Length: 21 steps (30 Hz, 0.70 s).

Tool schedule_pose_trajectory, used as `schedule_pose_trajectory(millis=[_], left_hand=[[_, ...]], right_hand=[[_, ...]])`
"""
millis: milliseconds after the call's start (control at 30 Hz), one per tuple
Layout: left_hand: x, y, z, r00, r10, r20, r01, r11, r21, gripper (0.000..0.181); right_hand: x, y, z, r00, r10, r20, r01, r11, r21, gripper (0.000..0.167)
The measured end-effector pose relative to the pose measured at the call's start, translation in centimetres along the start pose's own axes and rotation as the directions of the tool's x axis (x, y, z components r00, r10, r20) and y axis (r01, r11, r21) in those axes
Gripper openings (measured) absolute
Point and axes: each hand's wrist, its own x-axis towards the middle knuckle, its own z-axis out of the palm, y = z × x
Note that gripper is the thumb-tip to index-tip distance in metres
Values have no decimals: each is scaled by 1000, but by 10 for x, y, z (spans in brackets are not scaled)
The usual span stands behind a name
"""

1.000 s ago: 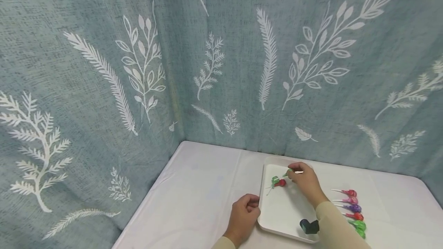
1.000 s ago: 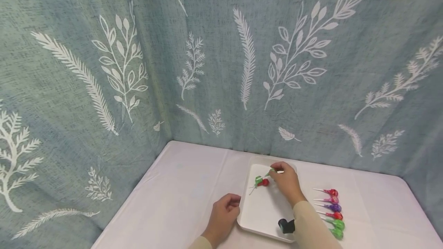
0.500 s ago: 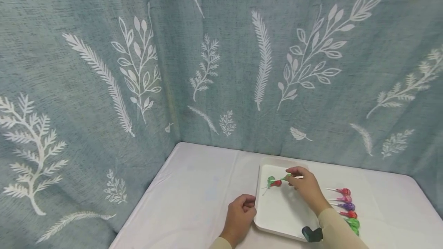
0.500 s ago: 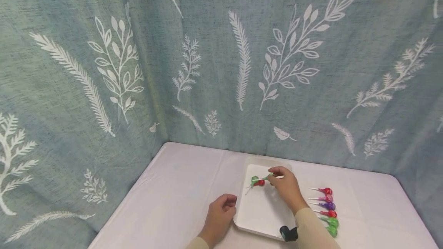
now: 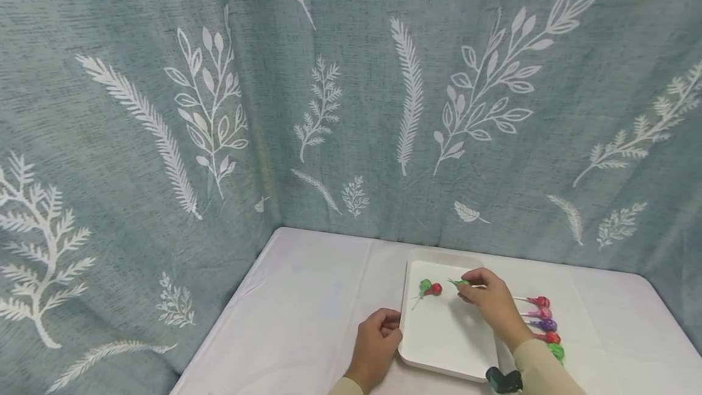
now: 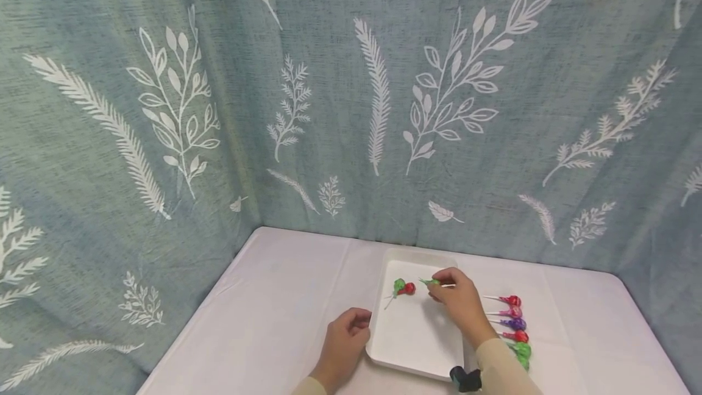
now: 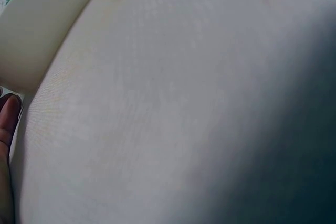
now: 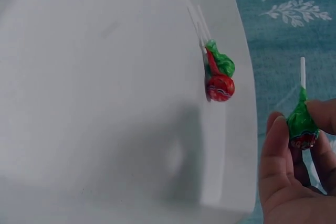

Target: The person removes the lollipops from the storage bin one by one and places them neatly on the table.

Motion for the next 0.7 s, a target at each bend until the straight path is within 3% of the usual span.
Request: schedule_pose_trajectory(millis=[500, 700], left_hand=[[0, 1, 2, 1000, -6, -4, 6, 1000, -8, 29], [1, -1, 2, 1000, -2, -9, 2, 1000, 4, 30]], right_hand=[[-12, 7, -18, 1000, 8, -6, -8, 999, 40, 34], [-20, 11, -26, 999, 50, -19, -49, 998, 28, 39]])
